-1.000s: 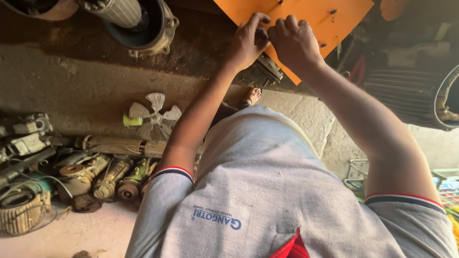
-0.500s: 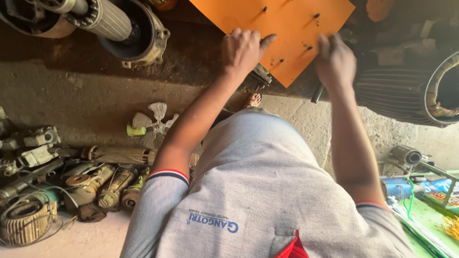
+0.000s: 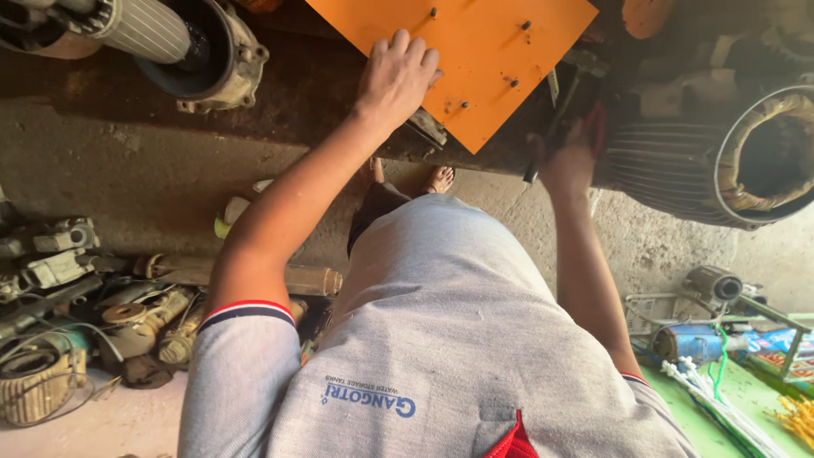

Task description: The person uses a hammer and a metal punch to create a series of holes along a circular line on an orange sheet. They repeatedly position the punch and strike it with the hammer, then remove the punched-out circular piece.

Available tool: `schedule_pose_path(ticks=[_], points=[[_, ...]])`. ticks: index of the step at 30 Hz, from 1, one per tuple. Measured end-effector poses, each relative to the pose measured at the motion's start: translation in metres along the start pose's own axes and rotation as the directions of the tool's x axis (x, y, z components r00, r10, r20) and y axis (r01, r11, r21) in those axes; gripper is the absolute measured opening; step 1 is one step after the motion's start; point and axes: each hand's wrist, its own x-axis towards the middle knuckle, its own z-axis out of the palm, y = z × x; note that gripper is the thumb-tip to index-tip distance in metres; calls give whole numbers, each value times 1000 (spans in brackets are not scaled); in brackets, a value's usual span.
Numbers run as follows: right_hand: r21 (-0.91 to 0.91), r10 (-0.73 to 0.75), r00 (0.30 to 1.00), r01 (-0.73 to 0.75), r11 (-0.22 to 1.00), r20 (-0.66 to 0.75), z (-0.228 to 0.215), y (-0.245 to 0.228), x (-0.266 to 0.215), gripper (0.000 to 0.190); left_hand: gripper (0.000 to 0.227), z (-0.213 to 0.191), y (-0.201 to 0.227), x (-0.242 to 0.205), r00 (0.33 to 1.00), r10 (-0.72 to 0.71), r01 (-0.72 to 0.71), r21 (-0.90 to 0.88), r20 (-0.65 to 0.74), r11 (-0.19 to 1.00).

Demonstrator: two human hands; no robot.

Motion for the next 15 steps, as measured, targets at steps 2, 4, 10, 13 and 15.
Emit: schedule_pose_path(ticks=[2, 4, 10, 13, 15], points=[[-131, -1, 999, 7, 991, 46, 2, 2, 3, 65, 34, 1, 6, -1, 996, -76, 75, -27, -37, 997], [-218, -62, 997, 51, 975, -44, 6, 3, 5, 60, 47, 9, 16, -1, 975, -221, 221, -17, 8, 975], [719, 445, 834, -525, 455, 328, -16, 11, 14, 74, 43, 41, 32, -1, 913, -408, 406, -103, -4, 908], [805, 379, 860, -475, 354, 341, -38, 3, 12, 62, 39, 44, 26, -6, 944, -321, 314, -93, -73, 945], [837, 396, 849, -473, 276, 349, -59, -5, 0, 60, 39, 38, 21, -5, 967, -247, 244, -56, -59, 968]])
